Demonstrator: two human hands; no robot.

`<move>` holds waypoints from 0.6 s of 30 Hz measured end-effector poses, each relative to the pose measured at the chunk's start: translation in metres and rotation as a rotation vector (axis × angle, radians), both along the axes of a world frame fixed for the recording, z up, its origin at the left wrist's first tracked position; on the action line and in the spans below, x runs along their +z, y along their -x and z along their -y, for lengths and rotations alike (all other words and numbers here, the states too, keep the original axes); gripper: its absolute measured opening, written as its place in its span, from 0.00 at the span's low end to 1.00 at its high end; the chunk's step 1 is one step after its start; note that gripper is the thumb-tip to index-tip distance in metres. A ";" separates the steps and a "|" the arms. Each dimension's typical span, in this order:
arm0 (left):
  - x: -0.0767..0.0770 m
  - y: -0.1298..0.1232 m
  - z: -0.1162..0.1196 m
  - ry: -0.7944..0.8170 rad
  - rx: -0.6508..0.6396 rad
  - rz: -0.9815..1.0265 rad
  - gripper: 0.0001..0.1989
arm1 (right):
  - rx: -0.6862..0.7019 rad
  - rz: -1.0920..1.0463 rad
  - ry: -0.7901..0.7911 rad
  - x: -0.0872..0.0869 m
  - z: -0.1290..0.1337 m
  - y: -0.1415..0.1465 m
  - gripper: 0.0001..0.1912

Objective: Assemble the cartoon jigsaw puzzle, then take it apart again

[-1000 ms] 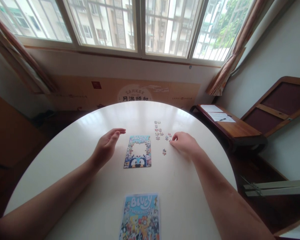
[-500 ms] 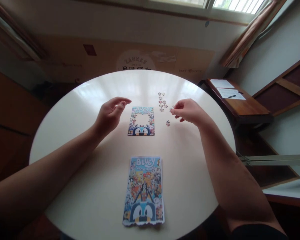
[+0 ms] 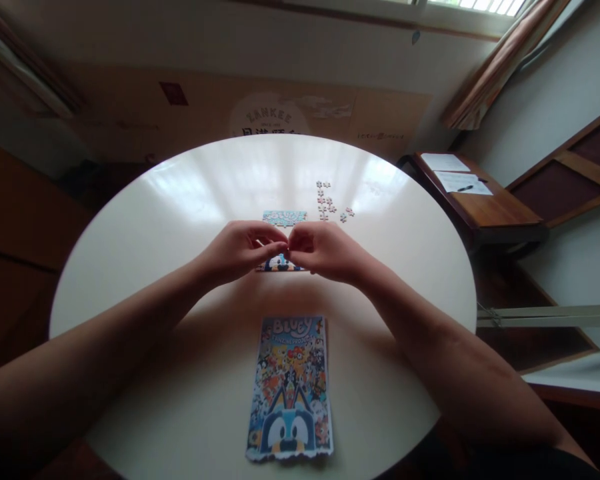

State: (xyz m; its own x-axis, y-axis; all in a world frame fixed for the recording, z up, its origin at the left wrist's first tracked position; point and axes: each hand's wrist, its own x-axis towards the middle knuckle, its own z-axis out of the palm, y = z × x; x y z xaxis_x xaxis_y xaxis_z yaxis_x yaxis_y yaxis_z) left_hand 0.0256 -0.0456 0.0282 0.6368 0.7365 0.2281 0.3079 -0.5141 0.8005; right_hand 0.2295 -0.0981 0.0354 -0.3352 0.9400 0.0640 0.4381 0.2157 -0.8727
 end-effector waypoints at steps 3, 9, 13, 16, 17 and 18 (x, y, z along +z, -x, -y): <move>0.002 0.001 0.001 0.000 -0.020 -0.010 0.10 | 0.002 0.006 -0.004 -0.001 0.001 0.003 0.06; 0.003 0.004 0.000 0.002 -0.021 -0.023 0.10 | -0.018 -0.076 0.005 -0.006 0.000 0.006 0.08; -0.001 0.004 -0.001 0.088 -0.015 0.076 0.09 | -0.057 -0.193 0.025 -0.008 -0.002 0.007 0.10; -0.004 0.003 0.000 0.170 -0.023 0.141 0.07 | -0.078 -0.238 0.047 -0.008 -0.003 0.008 0.12; -0.004 0.003 0.000 0.191 -0.027 0.154 0.07 | -0.088 -0.251 0.045 -0.008 -0.003 0.009 0.13; -0.003 0.003 0.000 0.205 -0.028 0.164 0.06 | -0.100 -0.265 0.042 -0.008 -0.004 0.009 0.14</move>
